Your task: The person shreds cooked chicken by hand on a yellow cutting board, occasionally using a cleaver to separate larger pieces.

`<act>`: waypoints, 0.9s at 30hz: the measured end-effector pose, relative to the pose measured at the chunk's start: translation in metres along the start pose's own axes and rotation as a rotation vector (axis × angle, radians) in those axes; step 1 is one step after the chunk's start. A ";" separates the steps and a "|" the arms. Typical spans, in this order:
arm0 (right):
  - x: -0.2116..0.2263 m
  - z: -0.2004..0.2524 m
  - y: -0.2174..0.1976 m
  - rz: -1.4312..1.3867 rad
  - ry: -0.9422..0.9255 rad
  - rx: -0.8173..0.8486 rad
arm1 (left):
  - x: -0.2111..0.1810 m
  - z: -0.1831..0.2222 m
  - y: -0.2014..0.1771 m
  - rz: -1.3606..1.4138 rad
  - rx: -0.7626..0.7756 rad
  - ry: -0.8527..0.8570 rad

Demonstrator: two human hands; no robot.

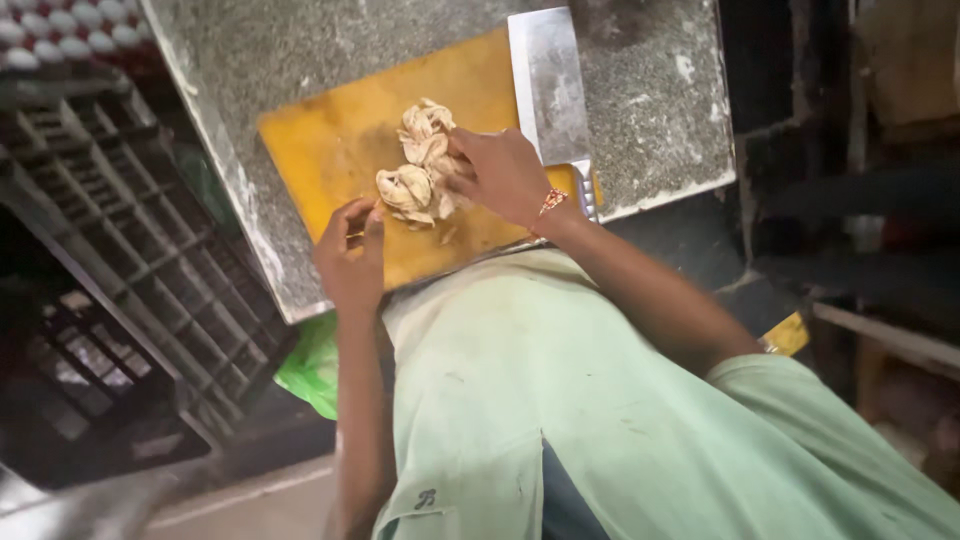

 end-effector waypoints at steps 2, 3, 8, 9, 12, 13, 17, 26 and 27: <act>0.002 0.002 -0.006 -0.075 -0.008 0.001 | -0.001 -0.005 0.001 0.008 0.023 0.008; 0.005 0.004 -0.008 -0.062 -0.032 -0.016 | -0.005 -0.009 0.004 0.024 0.044 0.042; 0.008 0.007 -0.016 -0.138 0.116 -0.094 | -0.002 -0.026 0.013 0.088 0.149 -0.002; 0.005 0.008 -0.022 -0.158 0.155 -0.121 | 0.001 -0.029 0.015 0.098 0.174 -0.016; -0.007 0.011 -0.042 -0.211 0.262 -0.189 | 0.009 -0.044 0.022 0.103 0.265 -0.048; -0.014 0.012 -0.051 -0.223 0.286 -0.202 | 0.009 -0.051 0.025 0.101 0.291 -0.057; -0.047 0.015 -0.088 -0.174 0.416 -0.316 | 0.003 -0.085 0.029 -0.019 0.335 -0.070; -0.152 -0.019 -0.220 -0.145 0.218 -0.640 | -0.040 -0.139 0.043 -0.110 0.210 0.009; -0.170 -0.030 -0.231 -0.056 0.202 -0.628 | -0.034 -0.133 0.045 -0.112 0.200 -0.052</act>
Point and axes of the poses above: each hand's wrist, its own z-axis away from the middle knuckle, its own y-axis out of the palm, x = y × z, the point moved 9 cm from there along -z, towards the middle knuckle, and after that the axes turned 2 degrees about z, right-handed, at the moved point
